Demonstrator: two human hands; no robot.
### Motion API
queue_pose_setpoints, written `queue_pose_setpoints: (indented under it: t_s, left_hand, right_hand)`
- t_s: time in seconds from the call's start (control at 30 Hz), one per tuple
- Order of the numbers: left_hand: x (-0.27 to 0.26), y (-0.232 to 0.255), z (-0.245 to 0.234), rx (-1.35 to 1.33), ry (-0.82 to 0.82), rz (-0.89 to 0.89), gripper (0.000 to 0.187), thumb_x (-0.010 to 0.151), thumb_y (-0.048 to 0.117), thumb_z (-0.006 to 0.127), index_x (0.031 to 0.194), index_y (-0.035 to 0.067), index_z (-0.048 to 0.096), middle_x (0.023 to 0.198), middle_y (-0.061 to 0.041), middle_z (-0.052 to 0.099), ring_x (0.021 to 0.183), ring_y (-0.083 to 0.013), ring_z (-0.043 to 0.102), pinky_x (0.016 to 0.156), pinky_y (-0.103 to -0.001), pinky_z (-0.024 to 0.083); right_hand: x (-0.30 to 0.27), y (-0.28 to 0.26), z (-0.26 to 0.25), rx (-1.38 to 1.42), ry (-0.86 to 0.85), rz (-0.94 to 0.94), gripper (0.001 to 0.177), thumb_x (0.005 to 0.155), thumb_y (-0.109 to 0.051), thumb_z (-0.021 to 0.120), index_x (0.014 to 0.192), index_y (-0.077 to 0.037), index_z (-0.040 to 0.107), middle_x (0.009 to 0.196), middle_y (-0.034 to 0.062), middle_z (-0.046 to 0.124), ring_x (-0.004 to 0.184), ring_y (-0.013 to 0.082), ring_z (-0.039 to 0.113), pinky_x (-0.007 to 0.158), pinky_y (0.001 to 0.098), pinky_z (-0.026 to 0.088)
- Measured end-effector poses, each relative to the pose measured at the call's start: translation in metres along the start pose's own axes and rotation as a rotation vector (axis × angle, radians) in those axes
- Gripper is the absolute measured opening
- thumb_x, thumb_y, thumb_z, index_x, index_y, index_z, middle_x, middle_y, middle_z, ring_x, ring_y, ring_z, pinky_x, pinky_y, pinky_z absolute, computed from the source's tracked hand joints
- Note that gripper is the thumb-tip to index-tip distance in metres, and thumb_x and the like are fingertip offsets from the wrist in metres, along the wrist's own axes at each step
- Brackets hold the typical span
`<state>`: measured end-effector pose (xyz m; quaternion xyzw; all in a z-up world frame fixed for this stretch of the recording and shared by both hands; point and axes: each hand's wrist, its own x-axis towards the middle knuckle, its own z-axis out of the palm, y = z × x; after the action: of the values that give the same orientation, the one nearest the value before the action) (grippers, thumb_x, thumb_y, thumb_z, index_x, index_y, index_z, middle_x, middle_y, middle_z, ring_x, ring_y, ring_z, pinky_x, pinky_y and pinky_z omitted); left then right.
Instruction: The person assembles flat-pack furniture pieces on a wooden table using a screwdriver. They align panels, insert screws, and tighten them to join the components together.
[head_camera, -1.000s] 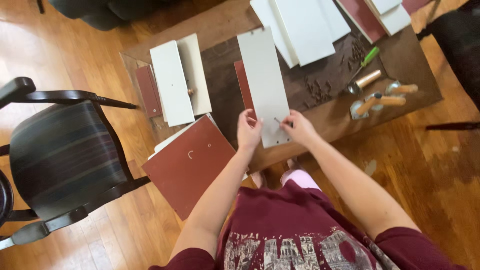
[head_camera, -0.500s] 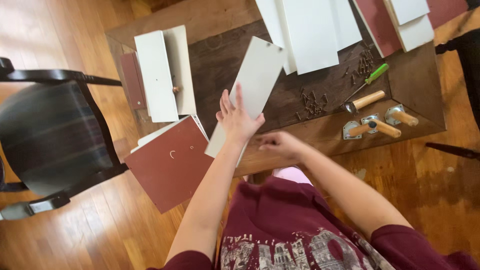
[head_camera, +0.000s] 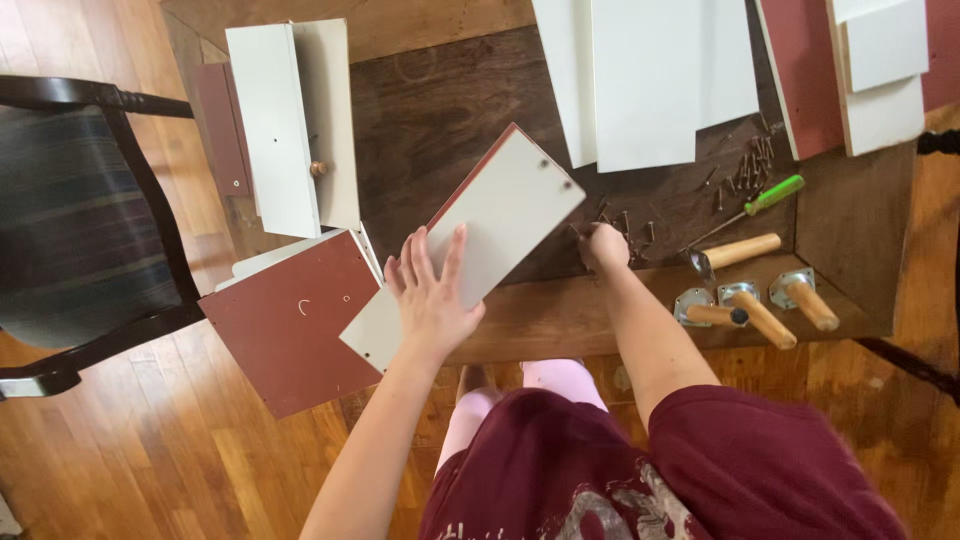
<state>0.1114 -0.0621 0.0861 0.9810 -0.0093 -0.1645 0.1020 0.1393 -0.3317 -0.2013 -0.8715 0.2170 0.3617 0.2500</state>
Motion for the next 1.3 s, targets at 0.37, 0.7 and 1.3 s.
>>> queue_pose_setpoints:
  t_s: [0.37, 0.7, 1.3]
  left_hand:
    - [0.008, 0.004, -0.021, 0.056, -0.173, 0.076, 0.121, 0.064, 0.030, 0.091, 0.159, 0.038, 0.017, 0.165, -0.025, 0.009, 0.155, -0.0413, 0.005, 0.120, -0.071, 0.001]
    - [0.005, 0.004, -0.008, 0.143, -0.255, 0.220, 0.122, 0.069, 0.022, 0.089, 0.161, 0.043, 0.011, 0.170, -0.020, -0.001, 0.158, -0.0364, -0.004, 0.120, -0.072, -0.003]
    - [0.033, 0.001, -0.017, 0.317, -0.291, 0.351, 0.126, 0.072, 0.019, 0.087, 0.162, 0.043, 0.003, 0.170, -0.018, 0.003, 0.158, -0.0367, 0.006, 0.118, -0.075, 0.007]
  right_hand:
    - [-0.043, -0.018, -0.100, 0.662, -0.124, 0.006, 0.031, 0.097, -0.006, 0.057, 0.125, -0.007, 0.068, 0.106, 0.0068, 0.072, 0.086, 0.0131, 0.065, 0.075, 0.0295, 0.055]
    - [-0.185, -0.070, -0.233, 1.147, 0.193, -0.673, 0.021, 0.110, -0.002, 0.044, 0.121, -0.011, 0.059, 0.135, 0.0048, 0.062, 0.111, 0.0129, 0.068, 0.079, 0.0241, 0.058]
    - [-0.225, -0.081, -0.202, 0.836, 0.386, -0.812, 0.020, 0.112, -0.003, 0.048, 0.126, 0.000, 0.062, 0.124, 0.0072, 0.065, 0.110, 0.0130, 0.066, 0.087, 0.0277, 0.061]
